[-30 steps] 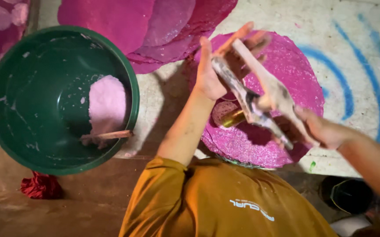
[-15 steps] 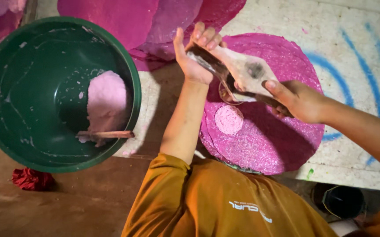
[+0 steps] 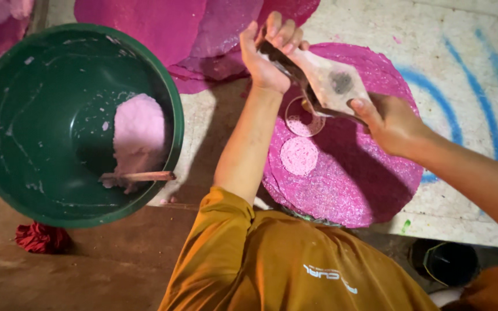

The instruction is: The person prepares circles of pink dough using a manual press tool and then arranges them on a flat surface.

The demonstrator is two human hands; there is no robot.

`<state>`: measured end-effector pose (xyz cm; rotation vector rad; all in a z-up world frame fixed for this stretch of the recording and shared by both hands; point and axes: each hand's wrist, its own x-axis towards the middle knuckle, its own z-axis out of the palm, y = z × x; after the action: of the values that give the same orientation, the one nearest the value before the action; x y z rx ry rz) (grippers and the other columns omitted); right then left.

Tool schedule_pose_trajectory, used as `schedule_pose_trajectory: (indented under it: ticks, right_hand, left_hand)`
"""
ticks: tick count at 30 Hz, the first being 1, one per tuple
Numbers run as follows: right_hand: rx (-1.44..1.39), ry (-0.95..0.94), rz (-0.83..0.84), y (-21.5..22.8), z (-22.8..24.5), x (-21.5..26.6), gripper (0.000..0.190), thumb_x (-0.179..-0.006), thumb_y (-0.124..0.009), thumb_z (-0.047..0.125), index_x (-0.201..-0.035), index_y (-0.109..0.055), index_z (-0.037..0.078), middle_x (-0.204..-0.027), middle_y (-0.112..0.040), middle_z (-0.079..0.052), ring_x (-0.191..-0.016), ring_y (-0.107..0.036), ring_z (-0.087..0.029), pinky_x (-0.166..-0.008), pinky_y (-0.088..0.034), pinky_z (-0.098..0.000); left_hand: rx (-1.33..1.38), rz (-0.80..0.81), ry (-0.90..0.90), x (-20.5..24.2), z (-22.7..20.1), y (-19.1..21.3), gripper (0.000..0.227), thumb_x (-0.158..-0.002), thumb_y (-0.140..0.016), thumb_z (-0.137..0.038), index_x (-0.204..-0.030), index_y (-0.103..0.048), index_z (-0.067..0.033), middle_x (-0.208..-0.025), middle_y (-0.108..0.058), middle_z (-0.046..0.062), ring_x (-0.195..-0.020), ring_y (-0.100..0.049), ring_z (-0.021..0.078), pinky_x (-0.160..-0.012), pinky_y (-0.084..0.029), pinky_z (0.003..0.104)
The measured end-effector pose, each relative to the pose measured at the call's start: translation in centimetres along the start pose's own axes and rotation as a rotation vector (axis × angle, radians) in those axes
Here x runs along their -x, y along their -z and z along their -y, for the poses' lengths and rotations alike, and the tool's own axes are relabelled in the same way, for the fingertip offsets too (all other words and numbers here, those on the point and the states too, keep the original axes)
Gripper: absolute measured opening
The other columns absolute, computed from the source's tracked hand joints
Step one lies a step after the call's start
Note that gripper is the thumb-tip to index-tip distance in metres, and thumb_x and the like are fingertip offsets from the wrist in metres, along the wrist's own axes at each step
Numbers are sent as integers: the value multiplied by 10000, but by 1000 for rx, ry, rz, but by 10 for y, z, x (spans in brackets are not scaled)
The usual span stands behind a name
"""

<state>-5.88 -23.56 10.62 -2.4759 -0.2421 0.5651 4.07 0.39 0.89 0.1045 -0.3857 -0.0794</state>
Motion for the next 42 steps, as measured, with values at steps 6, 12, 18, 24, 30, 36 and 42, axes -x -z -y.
schedule_pose_trajectory:
  ticks: [6,12,18,24,30,36,42]
  right_hand:
    - [-86,-17,87,-24,-4,-5,685,-1026,-338,606,-953,-651,2,-646,-641,-151,-578,-652,-253,-589,-511,-426]
    - [-50,-261,165,-3,-9,2,740,-1023,-315,625,-902,-679,-8,-643,-668,-143,-576,-660,-264,-594,-547,-419]
    - [-38,-80,-10,-1,-12,-2,708,-1046,-355,596,-903,-668,-23,-642,-638,-145,-583,-614,-256,-605,-494,-433]
    - [29,-143,6,-4,-18,-7,740,-1082,-379,580,-845,-700,-43,-649,-644,-176,-613,-620,-288,-654,-489,-445]
    - [-206,21,-78,-8,-39,-8,569,-1054,-454,528,-935,-648,6,-666,-571,-64,-619,-537,-181,-582,-454,-369]
    - [-414,102,-119,-33,-73,-6,602,-1078,-469,558,-853,-562,7,-646,-527,-20,-585,-504,-127,-548,-429,-318]
    - [-491,117,-371,-52,-96,-3,632,-1061,-438,645,-1025,-650,51,-705,-486,6,-625,-437,-106,-531,-338,-304]
  left_hand:
    - [-73,-91,2,10,-19,-4,342,-953,-458,-483,-789,-427,-184,-668,-400,-48,-661,-447,146,-742,-433,378]
    - [66,-311,21,19,12,0,315,-901,-426,-469,-756,-433,-189,-650,-398,-51,-629,-438,143,-710,-406,357]
    - [-18,-289,4,-6,12,9,320,-911,-399,-446,-741,-431,-178,-603,-391,-44,-579,-429,148,-687,-408,387]
    - [38,-285,15,-9,13,-1,312,-904,-390,-440,-744,-420,-175,-607,-386,-34,-579,-432,157,-693,-411,384]
    - [-316,-492,316,-4,-11,-28,703,-900,-194,-655,-959,-582,-72,-763,-633,74,-721,-611,221,-693,-501,387]
    - [-1029,-651,860,63,4,-10,1059,-911,-53,-861,-1530,-382,-66,-970,-754,152,-534,-532,116,-465,-328,297]
    - [-1850,-327,477,109,-4,-25,632,-999,-340,-524,-1528,-369,-180,-1234,-690,58,-654,-650,212,-654,-575,339]
